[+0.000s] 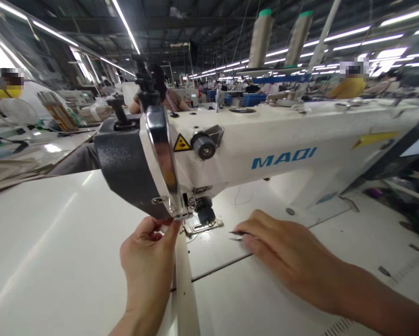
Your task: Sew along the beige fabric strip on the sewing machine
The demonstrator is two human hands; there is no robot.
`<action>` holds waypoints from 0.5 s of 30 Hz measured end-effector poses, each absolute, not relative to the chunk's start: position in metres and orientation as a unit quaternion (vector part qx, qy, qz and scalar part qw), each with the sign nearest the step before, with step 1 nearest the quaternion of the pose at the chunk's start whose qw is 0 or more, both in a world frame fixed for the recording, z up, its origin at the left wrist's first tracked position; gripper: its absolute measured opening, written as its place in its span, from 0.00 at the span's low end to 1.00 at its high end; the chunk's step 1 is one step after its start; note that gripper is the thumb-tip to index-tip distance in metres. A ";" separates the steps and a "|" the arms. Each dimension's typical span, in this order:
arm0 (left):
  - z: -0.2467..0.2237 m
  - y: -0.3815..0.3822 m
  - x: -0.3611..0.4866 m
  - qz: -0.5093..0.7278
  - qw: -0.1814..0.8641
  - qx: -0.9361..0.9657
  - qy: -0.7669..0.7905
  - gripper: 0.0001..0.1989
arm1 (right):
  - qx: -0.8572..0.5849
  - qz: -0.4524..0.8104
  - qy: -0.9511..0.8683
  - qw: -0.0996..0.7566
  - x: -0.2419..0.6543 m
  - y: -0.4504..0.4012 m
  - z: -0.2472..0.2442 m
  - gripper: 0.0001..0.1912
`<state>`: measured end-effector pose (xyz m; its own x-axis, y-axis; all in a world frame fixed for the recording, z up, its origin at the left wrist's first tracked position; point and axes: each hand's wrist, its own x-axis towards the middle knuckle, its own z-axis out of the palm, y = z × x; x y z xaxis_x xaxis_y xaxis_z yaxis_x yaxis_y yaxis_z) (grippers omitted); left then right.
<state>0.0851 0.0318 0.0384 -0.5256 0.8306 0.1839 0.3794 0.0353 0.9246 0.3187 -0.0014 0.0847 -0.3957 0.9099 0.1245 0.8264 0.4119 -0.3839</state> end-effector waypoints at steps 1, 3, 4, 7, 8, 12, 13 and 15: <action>0.037 0.032 0.084 0.544 0.219 0.436 0.683 0.13 | -0.509 0.134 -0.838 0.144 0.301 0.006 0.078 0.12; 0.037 0.031 0.079 0.541 0.241 0.434 0.679 0.15 | -0.491 0.108 -0.845 0.181 0.272 0.022 0.068 0.08; 0.038 0.030 0.077 0.531 0.249 0.437 0.682 0.16 | -0.492 0.091 -0.842 0.201 0.261 0.030 0.064 0.06; 0.039 0.027 0.071 0.494 0.232 0.468 0.695 0.17 | -0.490 0.052 -0.835 0.244 0.242 0.049 0.056 0.07; 0.038 0.026 0.070 0.491 0.222 0.481 0.692 0.17 | -0.482 0.042 -0.838 0.252 0.240 0.053 0.054 0.07; 0.032 0.027 0.068 0.507 0.224 0.495 0.669 0.16 | -0.423 -0.006 -0.866 0.266 0.235 0.064 0.043 0.07; 0.031 0.028 0.068 0.511 0.230 0.492 0.666 0.16 | -0.406 -0.016 -0.874 0.266 0.234 0.066 0.040 0.08; 0.032 0.028 0.069 0.515 0.238 0.496 0.657 0.16 | -0.376 -0.024 -0.889 0.261 0.233 0.071 0.038 0.12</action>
